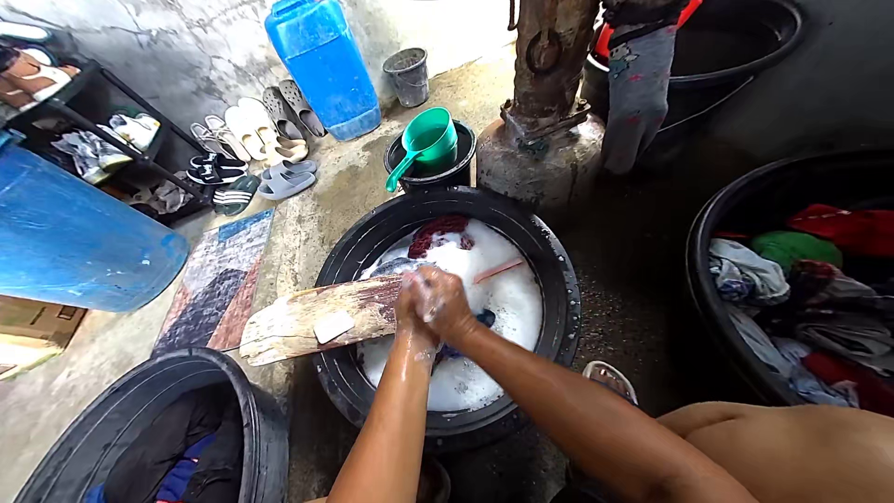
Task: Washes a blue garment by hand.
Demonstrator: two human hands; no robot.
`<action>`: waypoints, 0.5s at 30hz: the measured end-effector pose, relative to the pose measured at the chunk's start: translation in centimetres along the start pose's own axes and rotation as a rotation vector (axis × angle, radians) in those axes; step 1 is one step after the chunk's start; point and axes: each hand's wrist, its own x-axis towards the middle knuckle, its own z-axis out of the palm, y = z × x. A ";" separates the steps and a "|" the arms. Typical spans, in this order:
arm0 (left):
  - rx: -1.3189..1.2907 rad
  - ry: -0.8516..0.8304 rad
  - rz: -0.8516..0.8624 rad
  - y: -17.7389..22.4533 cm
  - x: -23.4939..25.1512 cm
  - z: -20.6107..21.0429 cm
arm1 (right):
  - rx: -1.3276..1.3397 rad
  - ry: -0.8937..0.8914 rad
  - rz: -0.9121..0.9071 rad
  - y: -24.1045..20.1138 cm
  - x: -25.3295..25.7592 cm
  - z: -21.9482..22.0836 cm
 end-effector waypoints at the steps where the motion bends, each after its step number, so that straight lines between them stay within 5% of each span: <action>1: 0.016 0.015 -0.105 1.5 -0.7 0.8 | -0.011 -0.049 0.149 1.0 0.9 -0.8; 3: 0.027 -0.053 -0.155 4.7 -2.1 1.1 | -0.057 -0.145 0.414 3.3 3.4 -2.9; 5: -0.058 -0.129 -0.003 6.8 -2.4 -0.3 | -0.075 -0.168 0.547 5.2 4.8 -4.8; 8: -0.114 -0.193 0.029 4.3 0.9 -5.6 | -0.023 -0.185 0.675 7.1 5.4 -6.1; 12: 0.089 -0.178 -0.129 0.7 2.0 -6.6 | -0.046 -0.424 0.749 9.0 5.0 -7.5; 15: 0.024 -0.176 -0.026 2.1 1.5 -6.3 | -0.173 -0.668 0.646 11.5 4.0 -9.2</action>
